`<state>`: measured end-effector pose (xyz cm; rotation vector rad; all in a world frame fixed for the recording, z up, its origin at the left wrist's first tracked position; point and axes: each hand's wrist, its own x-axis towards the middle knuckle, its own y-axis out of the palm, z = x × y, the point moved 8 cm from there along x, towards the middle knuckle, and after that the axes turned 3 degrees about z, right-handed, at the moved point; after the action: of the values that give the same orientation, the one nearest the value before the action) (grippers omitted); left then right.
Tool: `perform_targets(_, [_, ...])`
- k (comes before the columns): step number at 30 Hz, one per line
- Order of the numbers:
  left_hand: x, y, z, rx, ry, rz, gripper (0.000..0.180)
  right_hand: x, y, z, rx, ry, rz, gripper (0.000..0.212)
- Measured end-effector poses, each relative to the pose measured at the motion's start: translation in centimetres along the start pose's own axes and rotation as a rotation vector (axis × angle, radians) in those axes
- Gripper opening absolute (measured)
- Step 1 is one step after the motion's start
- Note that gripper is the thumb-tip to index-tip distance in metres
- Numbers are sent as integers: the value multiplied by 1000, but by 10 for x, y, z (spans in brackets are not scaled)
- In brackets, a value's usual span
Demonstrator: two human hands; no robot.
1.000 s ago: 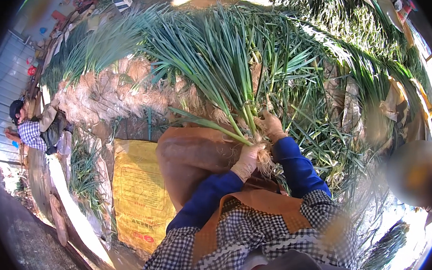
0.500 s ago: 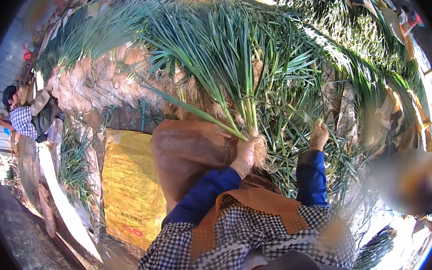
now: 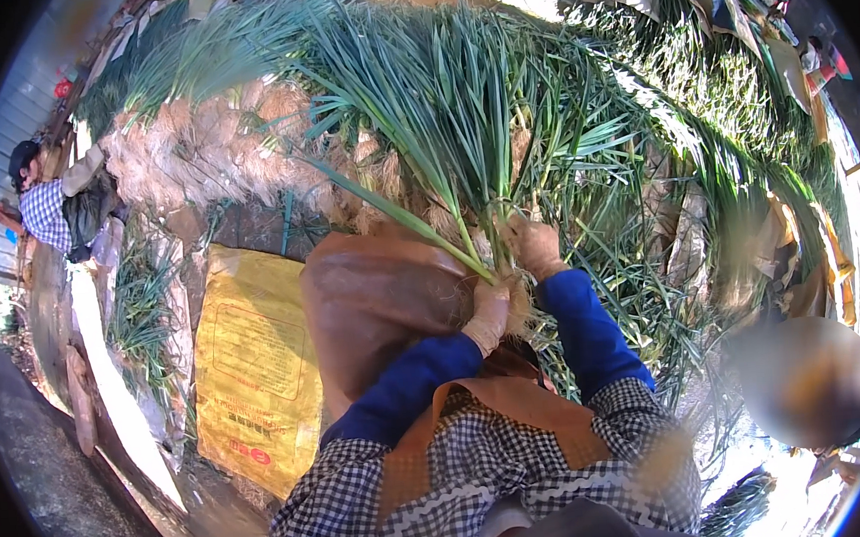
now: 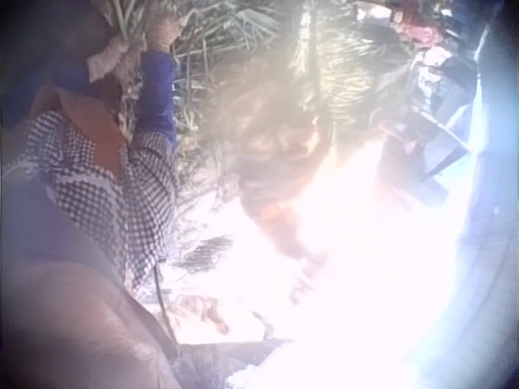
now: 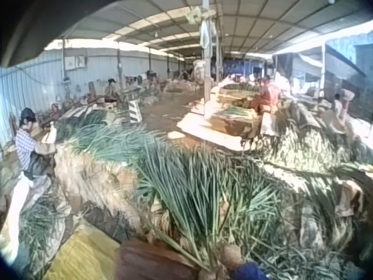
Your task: The person cleans and sorts green onions by hand, stripping off outer skins and grouping them in a large pile on the ground.
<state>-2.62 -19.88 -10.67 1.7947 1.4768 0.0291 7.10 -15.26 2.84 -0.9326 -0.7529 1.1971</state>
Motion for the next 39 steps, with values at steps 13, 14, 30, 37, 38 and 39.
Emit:
perform_targets(13, [-10, 7, -9, -51, -87, 164, 23, -82, -55, -84, 158, 160, -203, 24])
perform_targets(14, [-19, 6, -5, -46, -184, 114, 23, -67, -40, -51, 225, 111, -95, 25])
perform_targets(30, [-14, 5, -13, -362, -340, 428, 31, 9, 92, -12, 758, -241, -380, 27])
perform_targets(37, [-21, 12, -41, -213, -124, 247, 14, -41, 13, -3, 622, -372, -213, 17])
perform_targets(38, [-18, 16, -37, -294, -193, 239, 19, -53, 33, -42, 1360, -43, -124, 14])
perform_targets(39, [-15, 17, -32, -357, -260, 261, 22, -76, 66, -62, 2066, 354, -3, 16])
